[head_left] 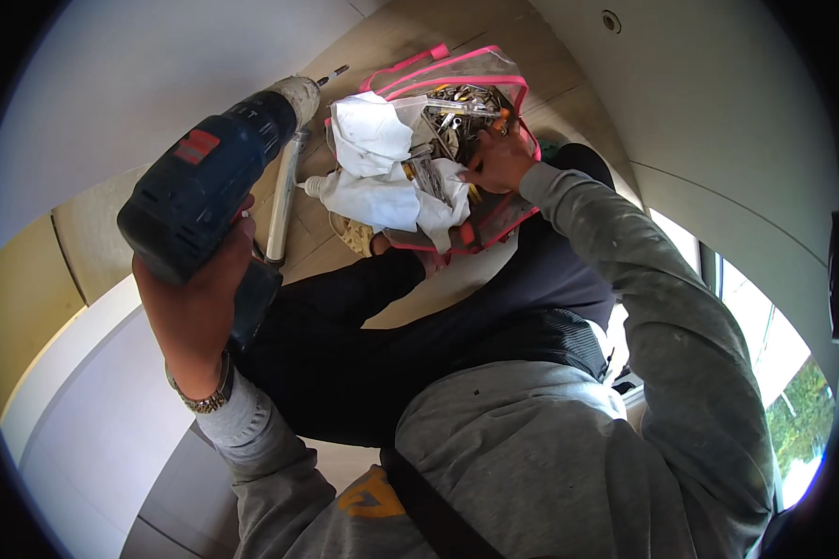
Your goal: The recorder uses a power drill to install trim or frame components onto an interior window.
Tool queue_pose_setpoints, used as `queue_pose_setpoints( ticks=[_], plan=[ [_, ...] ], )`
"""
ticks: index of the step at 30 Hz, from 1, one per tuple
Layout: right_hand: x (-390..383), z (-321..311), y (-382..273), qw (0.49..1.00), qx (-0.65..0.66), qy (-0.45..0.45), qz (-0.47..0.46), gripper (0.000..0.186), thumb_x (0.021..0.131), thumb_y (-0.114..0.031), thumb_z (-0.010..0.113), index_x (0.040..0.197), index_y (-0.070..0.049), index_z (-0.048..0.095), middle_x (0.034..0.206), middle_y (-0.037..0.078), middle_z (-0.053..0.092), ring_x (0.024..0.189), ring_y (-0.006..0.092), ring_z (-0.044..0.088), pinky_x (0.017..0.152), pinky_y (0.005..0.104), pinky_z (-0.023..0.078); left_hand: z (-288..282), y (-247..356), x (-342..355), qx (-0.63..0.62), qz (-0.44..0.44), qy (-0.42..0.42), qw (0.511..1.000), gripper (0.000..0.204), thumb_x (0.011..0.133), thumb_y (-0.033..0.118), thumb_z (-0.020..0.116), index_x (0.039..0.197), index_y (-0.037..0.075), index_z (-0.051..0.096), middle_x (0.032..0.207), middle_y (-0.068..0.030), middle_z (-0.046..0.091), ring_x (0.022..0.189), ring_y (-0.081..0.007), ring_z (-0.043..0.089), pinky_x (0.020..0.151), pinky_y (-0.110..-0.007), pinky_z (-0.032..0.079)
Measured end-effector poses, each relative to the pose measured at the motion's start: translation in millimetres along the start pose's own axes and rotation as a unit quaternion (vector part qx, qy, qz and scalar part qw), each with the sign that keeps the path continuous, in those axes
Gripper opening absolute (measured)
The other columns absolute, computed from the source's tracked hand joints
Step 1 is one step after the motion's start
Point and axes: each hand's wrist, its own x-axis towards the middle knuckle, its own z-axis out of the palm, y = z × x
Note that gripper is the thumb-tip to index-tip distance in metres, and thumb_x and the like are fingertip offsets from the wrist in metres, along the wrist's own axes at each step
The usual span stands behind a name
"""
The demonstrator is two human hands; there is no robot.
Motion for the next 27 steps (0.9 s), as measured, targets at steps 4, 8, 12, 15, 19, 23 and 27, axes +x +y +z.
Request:
queue_pose_setpoints(
  ticks=[4,8,12,15,19,23,27],
  plan=[
    [-11,-1,-2,0.996,-0.069,-0.047,0.036,0.081,0.088,-0.066,0.055,0.125,0.005,0.063,0.127,0.018,0.056,0.126,0.0316,0.051,0.111,0.0582,0.028,1,-3,-1,0.007,0.014,-0.003,1.000,0.036,0.082,-0.001,0.075,0.117,-0.002,0.065,0.101,-0.0093,0.075,0.091,-0.0161,0.072,0.082,-0.030,0.056],
    [-16,23,-4,0.987,-0.154,0.021,0.039,0.064,0.078,-0.041,0.070,0.124,0.003,0.064,0.131,0.017,0.053,0.129,0.0327,0.047,0.111,0.0609,0.027,-4,-6,-4,0.012,0.007,-0.004,1.000,0.037,0.082,-0.001,0.075,0.117,-0.002,0.065,0.102,-0.0099,0.075,0.091,-0.0162,0.072,0.082,-0.030,0.056],
    [-22,39,6,0.977,-0.145,0.159,-0.002,0.061,0.071,-0.030,0.072,0.124,0.001,0.064,0.133,0.016,0.051,0.131,0.0320,0.045,0.111,0.0616,0.028,-5,-6,-4,0.011,0.006,-0.005,1.000,0.037,0.082,-0.001,0.075,0.118,-0.002,0.065,0.102,-0.0102,0.075,0.092,-0.0164,0.072,0.083,-0.030,0.056],
    [-20,23,5,0.998,-0.067,0.018,-0.003,0.056,0.070,-0.028,0.073,0.120,-0.002,0.067,0.134,0.015,0.051,0.132,0.0326,0.045,0.111,0.0637,0.027,-6,-6,-8,0.007,0.022,0.000,1.000,0.038,0.082,-0.002,0.074,0.118,-0.002,0.064,0.102,-0.0103,0.075,0.093,-0.0167,0.072,0.084,-0.030,0.055],
    [8,26,16,0.992,-0.043,-0.013,-0.114,0.047,0.072,-0.030,0.070,0.114,-0.008,0.072,0.139,0.012,0.050,0.133,0.0341,0.044,0.114,0.0669,0.024,-11,-10,-13,0.013,0.025,0.008,1.000,0.040,0.081,-0.002,0.076,0.119,-0.002,0.064,0.104,-0.0104,0.075,0.093,-0.0170,0.072,0.085,-0.032,0.055],
    [5,1,16,0.985,-0.123,-0.094,-0.073,0.060,0.075,-0.036,0.070,0.129,-0.010,0.066,0.156,0.017,0.037,0.141,0.0376,0.038,0.119,0.0605,0.025,-15,-14,-19,0.048,0.002,0.018,0.999,0.042,0.080,0.000,0.078,0.119,-0.001,0.063,0.103,-0.0088,0.075,0.092,-0.0169,0.072,0.086,-0.032,0.055],
    [0,0,32,0.999,-0.040,0.015,0.024,0.081,0.075,-0.044,0.073,0.146,-0.012,0.051,0.164,0.022,0.021,0.148,0.0398,0.028,0.123,0.0508,0.023,-13,-14,-22,0.053,0.005,0.031,0.998,0.042,0.080,0.001,0.078,0.119,0.000,0.064,0.101,-0.0078,0.075,0.091,-0.0164,0.071,0.086,-0.032,0.055]
  ],
)
